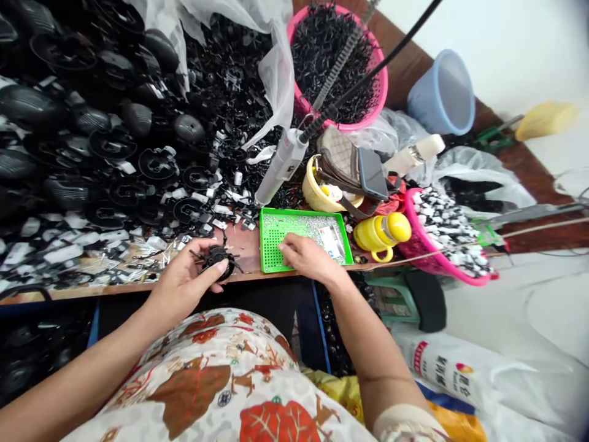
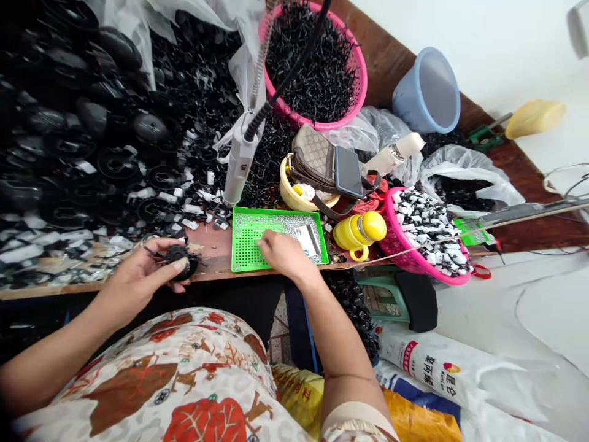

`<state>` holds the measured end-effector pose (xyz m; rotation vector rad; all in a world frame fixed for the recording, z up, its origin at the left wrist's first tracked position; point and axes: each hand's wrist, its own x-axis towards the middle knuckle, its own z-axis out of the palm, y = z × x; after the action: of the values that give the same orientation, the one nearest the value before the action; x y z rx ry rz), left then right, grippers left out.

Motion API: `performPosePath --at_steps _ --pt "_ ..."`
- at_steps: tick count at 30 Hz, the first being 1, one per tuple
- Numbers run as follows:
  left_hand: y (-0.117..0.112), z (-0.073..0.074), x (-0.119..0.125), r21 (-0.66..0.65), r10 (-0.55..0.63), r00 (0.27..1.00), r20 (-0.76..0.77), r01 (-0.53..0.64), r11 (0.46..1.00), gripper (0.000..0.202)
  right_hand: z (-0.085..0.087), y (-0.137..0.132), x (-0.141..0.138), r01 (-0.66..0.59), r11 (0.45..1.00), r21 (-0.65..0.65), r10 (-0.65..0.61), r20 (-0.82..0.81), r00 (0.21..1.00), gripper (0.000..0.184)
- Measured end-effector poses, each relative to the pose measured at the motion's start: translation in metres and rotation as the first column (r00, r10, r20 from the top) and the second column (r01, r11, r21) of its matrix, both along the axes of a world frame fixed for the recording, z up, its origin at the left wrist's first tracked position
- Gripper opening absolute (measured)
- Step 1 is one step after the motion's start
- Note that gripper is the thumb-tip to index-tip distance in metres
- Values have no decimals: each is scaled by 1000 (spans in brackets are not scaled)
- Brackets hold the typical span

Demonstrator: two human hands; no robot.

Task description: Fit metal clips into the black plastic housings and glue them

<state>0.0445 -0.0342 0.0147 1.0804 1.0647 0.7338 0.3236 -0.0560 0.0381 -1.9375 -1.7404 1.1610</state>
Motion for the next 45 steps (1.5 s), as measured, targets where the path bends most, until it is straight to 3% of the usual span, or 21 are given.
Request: performPosePath --at_steps 2,3,6,8,9,13,15,18,21,24,26,31,38,45 --pt "2 2 1 -84 -9 1000 11 9 996 51 11 1 14 61 991 122 -80 164 983 22" --pt "3 4 2 -128 -11 1000 20 13 992 51 17 4 20 106 972 211 -139 151 979 22" --pt "5 6 9 -220 1 997 75 16 975 51 26 24 21 269 832 485 -209 -174 962 29" --pt "5 5 17 -247 1 993 116 28 969 51 24 47 9 327 743 584 -149 -331 932 46" --pt "5 4 21 -253 -3 992 127 35 967 51 20 61 0 315 732 604 -110 -351 930 54" --pt "3 1 31 -248 -8 993 118 37 968 49 3 104 -35 188 796 575 34 -354 935 57" --pt "2 2 31 -247 4 994 108 23 969 47 5 106 -46 194 788 584 66 -393 917 52" --pt "1 3 30 -256 32 994 101 -5 967 48 22 84 -54 317 739 594 44 -512 858 53" --pt "0 5 34 -260 36 993 109 -7 965 49 35 49 -52 436 759 485 -18 -652 758 55" --pt "-2 7 45 -270 9 992 126 25 963 49 23 22 -48 520 794 315 -143 -735 662 52" --pt "-3 8 52 -276 6 992 125 29 961 47 7 10 -46 578 776 254 -227 -743 630 50" --pt "-2 5 62 -279 39 992 116 -5 960 44 -21 -1 -49 647 719 256 -271 -753 599 43" --pt "-3 2 60 -281 67 990 122 -30 959 46 -24 -4 -56 665 698 265 -306 -729 612 44" --pt "-2 5 60 -287 57 994 98 -27 958 43 -27 -7 -58 677 670 304 -264 -755 600 43"
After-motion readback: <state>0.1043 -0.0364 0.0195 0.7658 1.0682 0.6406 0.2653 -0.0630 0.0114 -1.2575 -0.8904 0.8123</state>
